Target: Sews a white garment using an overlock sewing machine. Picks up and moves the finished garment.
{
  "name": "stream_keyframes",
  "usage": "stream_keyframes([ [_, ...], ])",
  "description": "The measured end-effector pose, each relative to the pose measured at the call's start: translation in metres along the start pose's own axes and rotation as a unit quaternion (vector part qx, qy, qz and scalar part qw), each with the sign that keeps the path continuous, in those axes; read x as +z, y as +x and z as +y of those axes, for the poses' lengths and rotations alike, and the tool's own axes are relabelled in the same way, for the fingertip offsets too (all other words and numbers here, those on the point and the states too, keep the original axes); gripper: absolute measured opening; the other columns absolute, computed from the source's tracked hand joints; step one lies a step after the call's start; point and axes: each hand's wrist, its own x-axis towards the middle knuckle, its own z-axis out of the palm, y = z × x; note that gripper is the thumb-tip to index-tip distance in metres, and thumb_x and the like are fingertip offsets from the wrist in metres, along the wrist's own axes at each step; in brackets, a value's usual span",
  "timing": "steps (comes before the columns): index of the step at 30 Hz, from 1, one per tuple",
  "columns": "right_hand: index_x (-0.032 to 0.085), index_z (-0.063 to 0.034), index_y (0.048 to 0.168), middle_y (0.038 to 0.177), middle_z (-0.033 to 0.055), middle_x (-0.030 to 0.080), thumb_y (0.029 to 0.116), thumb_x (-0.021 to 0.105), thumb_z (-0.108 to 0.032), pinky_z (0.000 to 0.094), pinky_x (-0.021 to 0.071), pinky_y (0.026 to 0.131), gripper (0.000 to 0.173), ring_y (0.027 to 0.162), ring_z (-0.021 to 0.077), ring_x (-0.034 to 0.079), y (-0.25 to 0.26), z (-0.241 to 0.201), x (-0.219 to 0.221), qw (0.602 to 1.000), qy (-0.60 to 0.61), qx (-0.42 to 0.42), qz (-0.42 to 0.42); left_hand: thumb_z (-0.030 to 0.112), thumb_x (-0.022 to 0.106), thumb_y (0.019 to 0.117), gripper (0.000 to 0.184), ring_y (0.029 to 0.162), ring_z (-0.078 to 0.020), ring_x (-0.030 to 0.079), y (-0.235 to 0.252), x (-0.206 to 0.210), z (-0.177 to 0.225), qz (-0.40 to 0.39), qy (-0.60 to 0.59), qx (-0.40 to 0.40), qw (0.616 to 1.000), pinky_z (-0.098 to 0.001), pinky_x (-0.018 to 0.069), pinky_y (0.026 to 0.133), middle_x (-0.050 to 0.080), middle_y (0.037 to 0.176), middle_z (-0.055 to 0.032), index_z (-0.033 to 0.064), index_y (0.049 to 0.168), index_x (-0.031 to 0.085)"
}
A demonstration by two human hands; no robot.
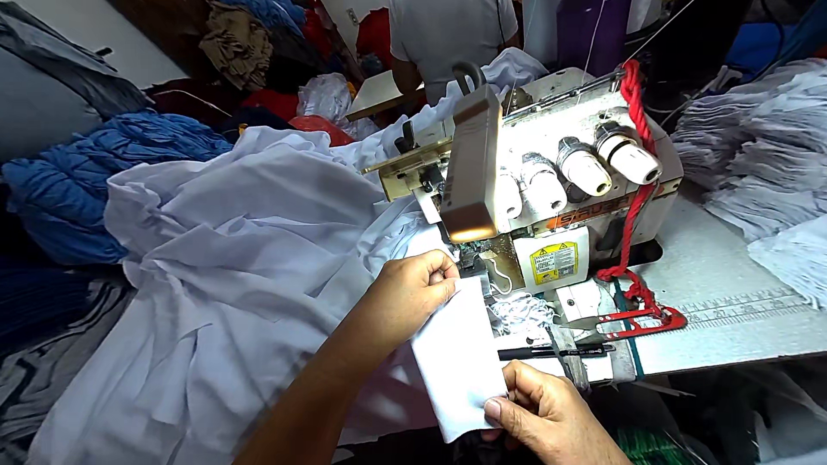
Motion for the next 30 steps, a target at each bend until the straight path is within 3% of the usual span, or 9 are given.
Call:
stream_keyframes([
  [3,0.064,-0.0012,0.1,0.08,-0.0011,0.07,0.0989,0.062,-0.011,0.0195,0.0574,0.068,0.01,0.072,0.0014,0.069,0.0,-0.001,0.0,1.0,0.001,-0.007,0.003,0.004,0.074,0.0901,0.01,0.055,-0.004,0.048,-0.002,0.004,-0.002,0.037,0.041,0.045,0.997,-0.0215,0.0399,0.054,0.052,0.063,0.0041,0.0092,0.089,0.066],
  [6,0.064,-0.0018,0.099,0.079,-0.0019,0.069,0.0987,0.063,-0.011,0.0188,0.0568,0.067,0.01,0.071,0.0006,0.068,0.001,-0.004,-0.001,1.0,-0.002,-0.012,0.006,0.007,0.074,0.0858,0.004,0.075,-0.0196,0.065,-0.011,0.019,-0.002,0.151,0.203,0.164,0.953,-0.0396,0.0534,0.065,0.065,0.084,-0.0048,0.0105,0.088,0.075],
  [8,0.064,-0.0021,0.098,0.078,-0.0025,0.068,0.0987,0.063,-0.013,0.0175,0.0557,0.065,0.011,0.069,-0.0006,0.066,0.001,-0.004,-0.002,1.0,-0.009,-0.023,0.007,0.009,0.072,0.0853,0.006,0.084,-0.033,0.067,-0.021,0.03,0.003,0.207,0.291,0.212,0.91,-0.0499,0.0495,0.067,0.068,0.093,-0.0145,0.008,0.087,0.077],
  [9,0.064,-0.0021,0.098,0.077,-0.0025,0.068,0.0986,0.063,-0.013,0.0171,0.0546,0.064,0.011,0.068,-0.001,0.065,0.001,-0.004,-0.002,1.0,-0.013,-0.028,0.007,0.012,0.068,0.0876,0.011,0.085,-0.0349,0.067,-0.027,0.037,0.005,0.221,0.32,0.222,0.894,-0.0504,0.0486,0.067,0.068,0.094,-0.0159,0.0064,0.089,0.077],
  [12,0.065,-0.0024,0.098,0.076,-0.0034,0.066,0.0988,0.063,-0.014,0.0163,0.0534,0.062,0.011,0.066,-0.002,0.063,0.001,-0.004,-0.004,0.999,-0.02,-0.041,0.014,0.028,0.052,0.0974,0.036,0.093,-0.0314,0.071,-0.042,0.058,0.002,0.234,0.334,0.203,0.89,-0.0463,0.0542,0.071,0.073,0.103,-0.0152,0.0023,0.106,0.077],
  [15,0.065,-0.003,0.098,0.077,-0.0038,0.067,0.0985,0.063,-0.013,0.0172,0.0552,0.063,0.011,0.067,-0.0014,0.065,0.003,-0.006,-0.006,0.998,-0.02,-0.049,0.027,0.039,0.039,0.1032,0.053,0.121,-0.0277,0.067,-0.048,0.067,-0.006,0.216,0.277,0.173,0.92,-0.0481,0.0526,0.095,0.07,0.131,-0.0124,0.0042,0.126,0.072],
  [17,0.065,-0.0046,0.098,0.075,-0.0057,0.066,0.0983,0.063,-0.015,0.0162,0.0541,0.062,0.011,0.066,-0.0025,0.064,0.006,-0.004,-0.007,0.998,-0.015,-0.055,0.037,0.041,0.037,0.1047,0.055,0.131,-0.0256,0.061,-0.048,0.067,-0.008,0.206,0.222,0.161,0.939,-0.0497,0.0474,0.104,0.067,0.138,-0.0104,0.0055,0.133,0.068],
  [22,0.065,-0.0073,0.097,0.077,-0.0073,0.068,0.0979,0.063,-0.016,0.0156,0.0575,0.065,0.009,0.071,-0.0022,0.068,0.018,-0.004,-0.009,0.997,0.002,-0.066,0.048,0.032,0.042,0.1008,0.047,0.131,-0.0265,0.061,-0.038,0.068,-0.009,0.217,0.172,0.14,0.951,-0.0526,0.0442,0.105,0.068,0.134,-0.0122,0.0024,0.127,0.068],
  [30,0.067,-0.0087,0.095,0.076,-0.0074,0.068,0.0975,0.064,-0.018,0.015,0.0576,0.066,0.011,0.072,-0.0018,0.069,0.026,-0.004,-0.007,0.995,-0.005,-0.069,0.069,0.028,0.043,0.1006,0.045,0.136,-0.0248,0.056,-0.029,0.056,-0.02,0.174,0.137,0.157,0.962,-0.05,0.0396,0.111,0.066,0.138,-0.0124,0.0007,0.129,0.065],
])
